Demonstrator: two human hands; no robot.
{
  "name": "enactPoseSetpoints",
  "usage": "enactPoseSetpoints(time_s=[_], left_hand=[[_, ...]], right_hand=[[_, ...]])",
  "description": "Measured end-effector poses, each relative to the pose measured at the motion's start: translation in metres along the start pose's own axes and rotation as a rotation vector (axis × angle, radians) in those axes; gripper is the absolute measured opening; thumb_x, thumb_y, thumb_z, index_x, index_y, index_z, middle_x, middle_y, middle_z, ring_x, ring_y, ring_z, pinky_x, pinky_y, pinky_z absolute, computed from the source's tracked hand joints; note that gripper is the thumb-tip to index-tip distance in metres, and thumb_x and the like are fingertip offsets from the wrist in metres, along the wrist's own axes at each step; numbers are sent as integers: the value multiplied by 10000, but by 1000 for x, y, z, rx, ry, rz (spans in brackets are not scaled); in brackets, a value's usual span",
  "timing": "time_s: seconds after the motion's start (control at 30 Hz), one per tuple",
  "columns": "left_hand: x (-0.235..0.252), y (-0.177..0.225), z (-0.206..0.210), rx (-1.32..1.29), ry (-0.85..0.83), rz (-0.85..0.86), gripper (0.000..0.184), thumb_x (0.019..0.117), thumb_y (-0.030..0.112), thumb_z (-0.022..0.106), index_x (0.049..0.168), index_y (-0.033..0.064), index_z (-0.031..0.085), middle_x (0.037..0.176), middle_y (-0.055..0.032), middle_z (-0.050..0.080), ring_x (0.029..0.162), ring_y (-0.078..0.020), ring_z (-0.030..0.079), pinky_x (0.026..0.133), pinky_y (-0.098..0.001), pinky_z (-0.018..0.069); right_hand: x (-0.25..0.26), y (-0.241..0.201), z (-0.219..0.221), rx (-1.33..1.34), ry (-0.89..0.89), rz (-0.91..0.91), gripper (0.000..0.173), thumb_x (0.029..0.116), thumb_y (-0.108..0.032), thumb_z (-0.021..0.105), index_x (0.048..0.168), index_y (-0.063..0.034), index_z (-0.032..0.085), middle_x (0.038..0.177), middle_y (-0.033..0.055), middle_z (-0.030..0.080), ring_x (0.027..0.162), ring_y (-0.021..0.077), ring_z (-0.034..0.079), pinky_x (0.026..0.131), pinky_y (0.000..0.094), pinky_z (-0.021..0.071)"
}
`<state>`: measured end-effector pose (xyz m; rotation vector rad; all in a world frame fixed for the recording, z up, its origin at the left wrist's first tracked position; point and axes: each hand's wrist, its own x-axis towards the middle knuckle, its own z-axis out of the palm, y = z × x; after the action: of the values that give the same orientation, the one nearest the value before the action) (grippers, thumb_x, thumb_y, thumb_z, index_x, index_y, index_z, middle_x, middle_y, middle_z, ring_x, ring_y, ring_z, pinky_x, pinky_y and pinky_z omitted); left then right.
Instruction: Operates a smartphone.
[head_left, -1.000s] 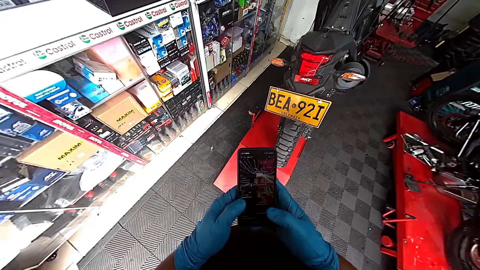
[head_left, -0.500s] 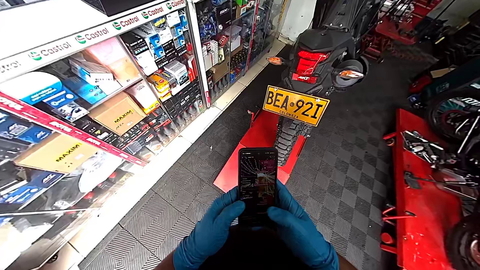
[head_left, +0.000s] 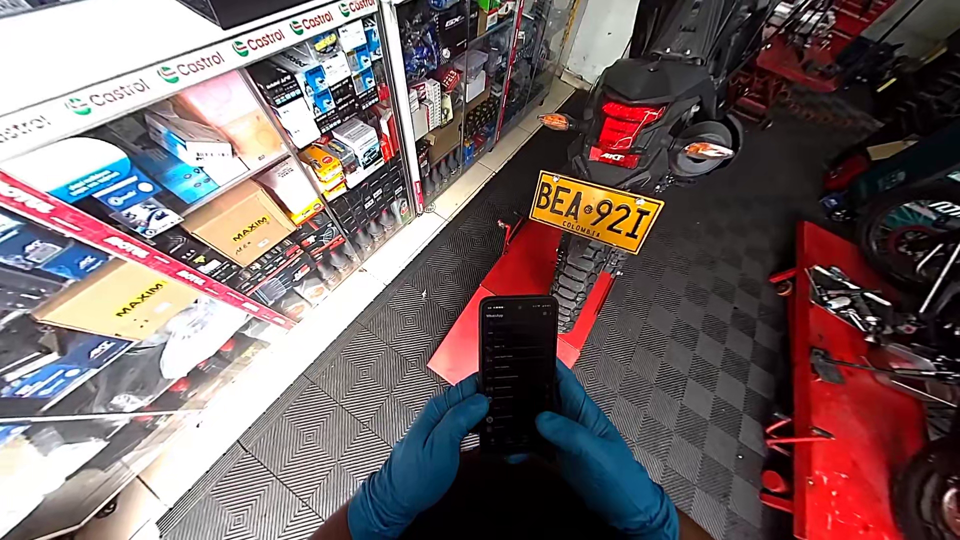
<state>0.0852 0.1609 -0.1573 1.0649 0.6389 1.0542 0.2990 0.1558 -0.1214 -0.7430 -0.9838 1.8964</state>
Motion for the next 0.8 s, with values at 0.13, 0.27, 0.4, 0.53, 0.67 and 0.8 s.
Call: enactPoseSetpoints(time_s=[0.13, 0.27, 0.4, 0.53, 0.67, 0.8], left_hand=[[0, 0, 1, -40, -3, -4, 417, 1079, 243, 362, 1336, 51, 628, 1186, -115, 703, 1087, -189, 683, 969, -381, 562], [0, 2, 2, -54, -22, -13, 401, 1077, 232, 372, 1311, 50, 643, 1165, -115, 708, 1066, -180, 689, 956, -372, 566], [-3, 1, 4, -38, -30, -33, 395, 1078, 232, 384, 1282, 37, 661, 1144, -114, 714, 1049, -179, 692, 941, -367, 572], [-3, 1, 7, -37, -51, -40, 389, 1078, 225, 380, 1267, 36, 662, 1140, -98, 714, 1051, -164, 688, 949, -360, 565], [-3, 1, 7, -38, -58, -27, 380, 1083, 234, 385, 1254, 50, 670, 1131, -90, 715, 1050, -159, 686, 949, -361, 564], [-5, -1, 5, -46, -49, -39, 377, 1081, 236, 386, 1246, 52, 671, 1131, -94, 712, 1051, -165, 686, 946, -365, 564]], right_hand=[[2, -6, 2, -168, 40, -72, 549, 1030, -155, 568, 1536, -54, 377, 1271, 194, 635, 1114, 283, 669, 940, 435, 586], [4, -11, -2, -385, 209, -157, 509, 995, -260, 658, 1452, -68, 543, 1174, 145, 696, 1028, 230, 697, 883, 367, 597], [8, -19, -4, -364, 272, -147, 472, 988, -263, 652, 1425, -99, 580, 1208, 135, 685, 1073, 223, 676, 937, 358, 568], [12, -23, 1, -315, 281, -115, 405, 979, -189, 656, 1366, -74, 619, 1152, 148, 707, 1039, 221, 697, 935, 356, 575], [15, -25, 2, -351, 288, -94, 306, 977, -160, 665, 1270, -71, 682, 1053, 159, 723, 949, 232, 715, 868, 372, 601], [13, -29, -1, -331, 236, -75, 371, 981, -213, 656, 1329, -84, 649, 1105, 135, 719, 1005, 202, 703, 918, 346, 581]])
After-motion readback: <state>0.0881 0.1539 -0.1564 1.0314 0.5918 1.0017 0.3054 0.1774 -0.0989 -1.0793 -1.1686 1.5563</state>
